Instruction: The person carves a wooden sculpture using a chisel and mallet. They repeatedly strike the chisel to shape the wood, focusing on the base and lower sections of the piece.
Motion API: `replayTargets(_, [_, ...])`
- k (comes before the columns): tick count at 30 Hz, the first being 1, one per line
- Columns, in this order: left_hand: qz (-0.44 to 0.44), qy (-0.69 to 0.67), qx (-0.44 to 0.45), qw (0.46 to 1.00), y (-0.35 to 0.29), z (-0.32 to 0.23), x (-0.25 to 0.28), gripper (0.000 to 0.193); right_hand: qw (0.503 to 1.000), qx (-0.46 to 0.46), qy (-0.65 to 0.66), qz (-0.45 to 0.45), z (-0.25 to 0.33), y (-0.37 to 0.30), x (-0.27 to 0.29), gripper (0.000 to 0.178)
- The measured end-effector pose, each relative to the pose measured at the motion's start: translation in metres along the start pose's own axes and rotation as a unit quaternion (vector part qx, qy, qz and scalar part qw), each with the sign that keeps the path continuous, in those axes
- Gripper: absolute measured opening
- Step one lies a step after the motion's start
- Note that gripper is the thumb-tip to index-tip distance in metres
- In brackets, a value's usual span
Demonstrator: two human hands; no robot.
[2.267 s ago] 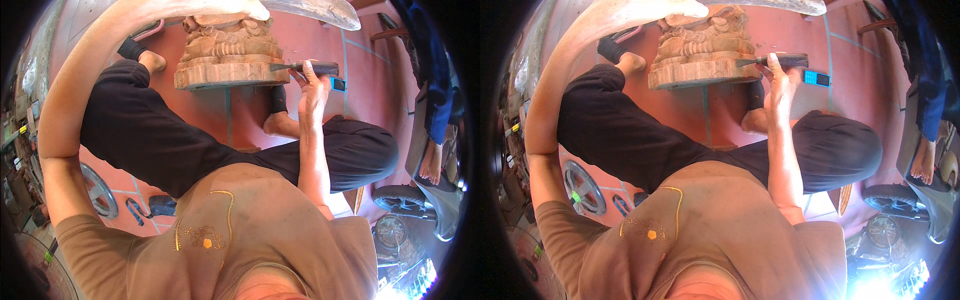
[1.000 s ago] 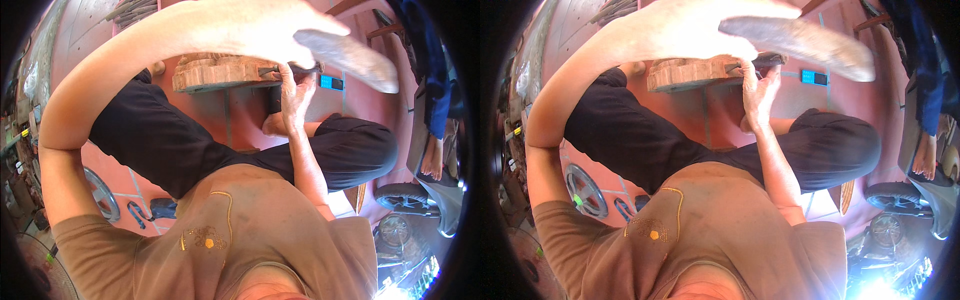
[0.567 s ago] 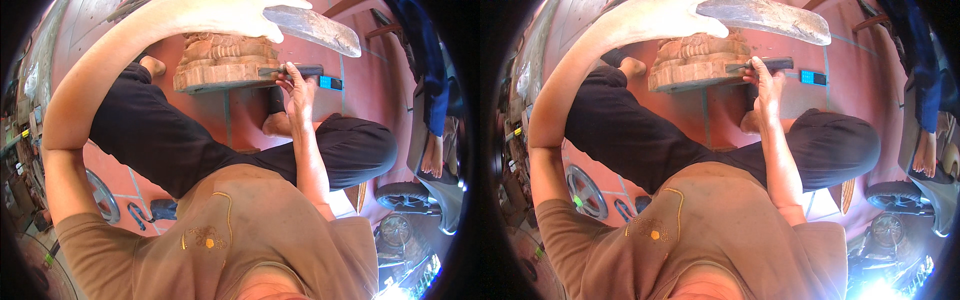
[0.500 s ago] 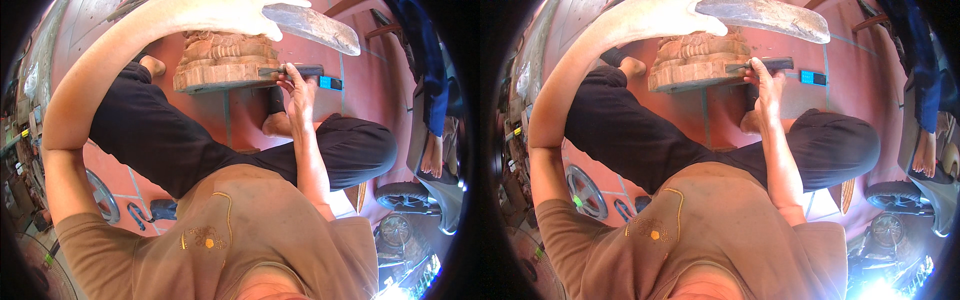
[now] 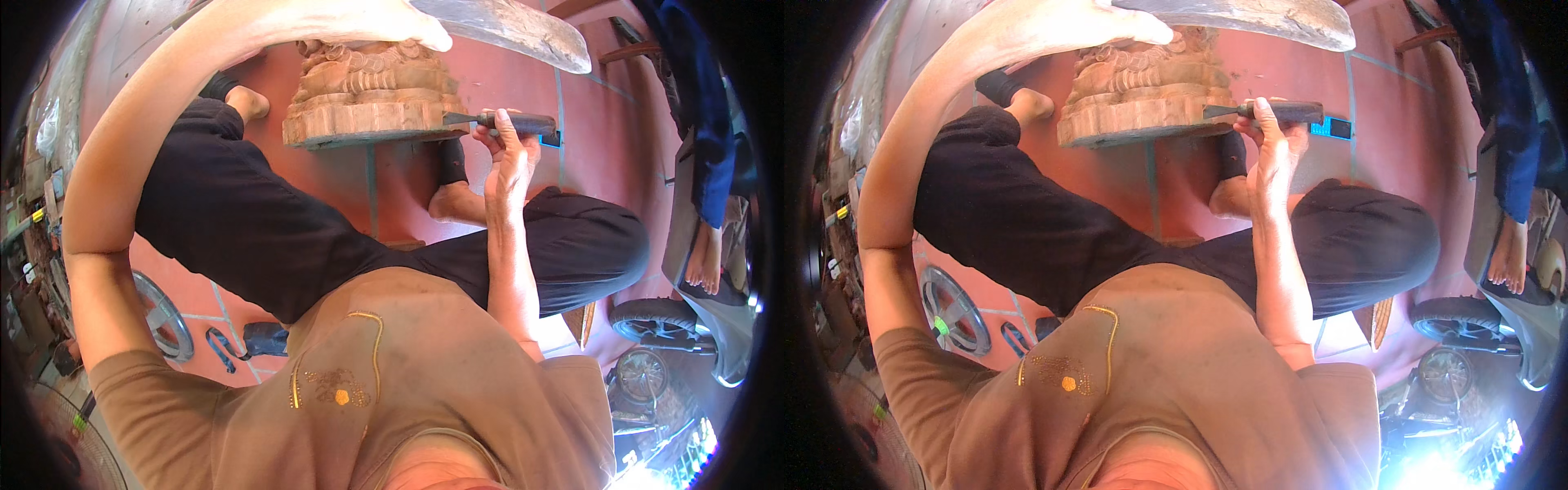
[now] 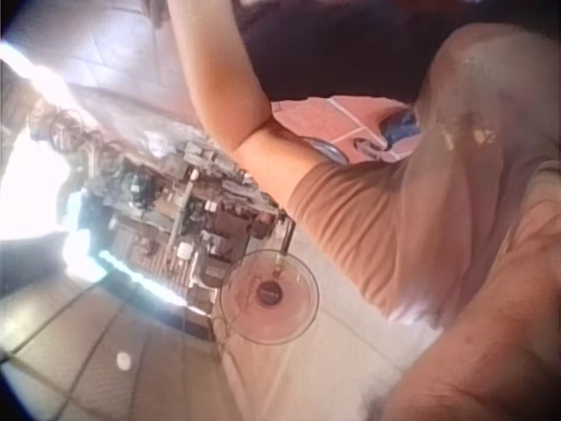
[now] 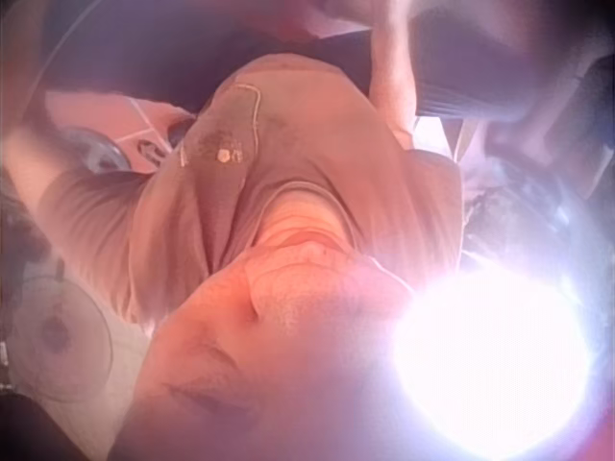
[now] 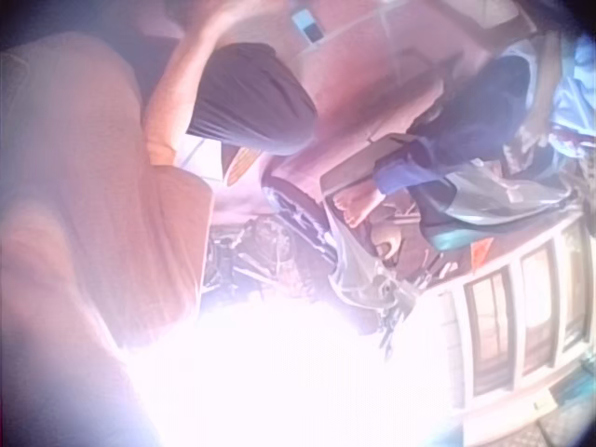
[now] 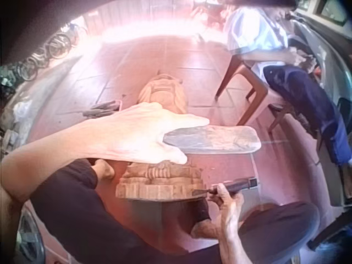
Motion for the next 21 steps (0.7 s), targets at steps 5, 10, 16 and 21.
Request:
replayTargets(5, [-0.008,-0.019,0.030,0.999,0.004,0.013,-0.005,0.070,1.000,-0.007,-0.013,-0.013,-0.007,-0.005,-0.005,0.021])
replayTargets(10, [0.012,-0.003,0.072,0.997,0.002,0.004,-0.002,0.069,0.998,-0.013,-0.065,-0.002,-0.006,-0.016,-0.012,0.020])
replayTargets(16, [-0.019,-0.001,-0.017,1.000,-0.008,0.008,0.001,0.070,0.987,0.112,-0.112,0.029,0.000,-0.030,-0.025,0.027])
replayTargets(21, [-0.017,-0.007,-0.012,1.000,-0.001,0.008,-0.008,0.071,0.989,0.085,-0.121,0.027,-0.006,-0.024,-0.022,0.025])
Point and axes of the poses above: each hand's wrist, its own y-axis towards the middle knuckle, its own x-axis out of the back of the hand, z = x × y, the point moved 4 cm from there along y, towards the middle knuckle, and after that the axes turned 2 degrees about -z, right-handed, at the moved point
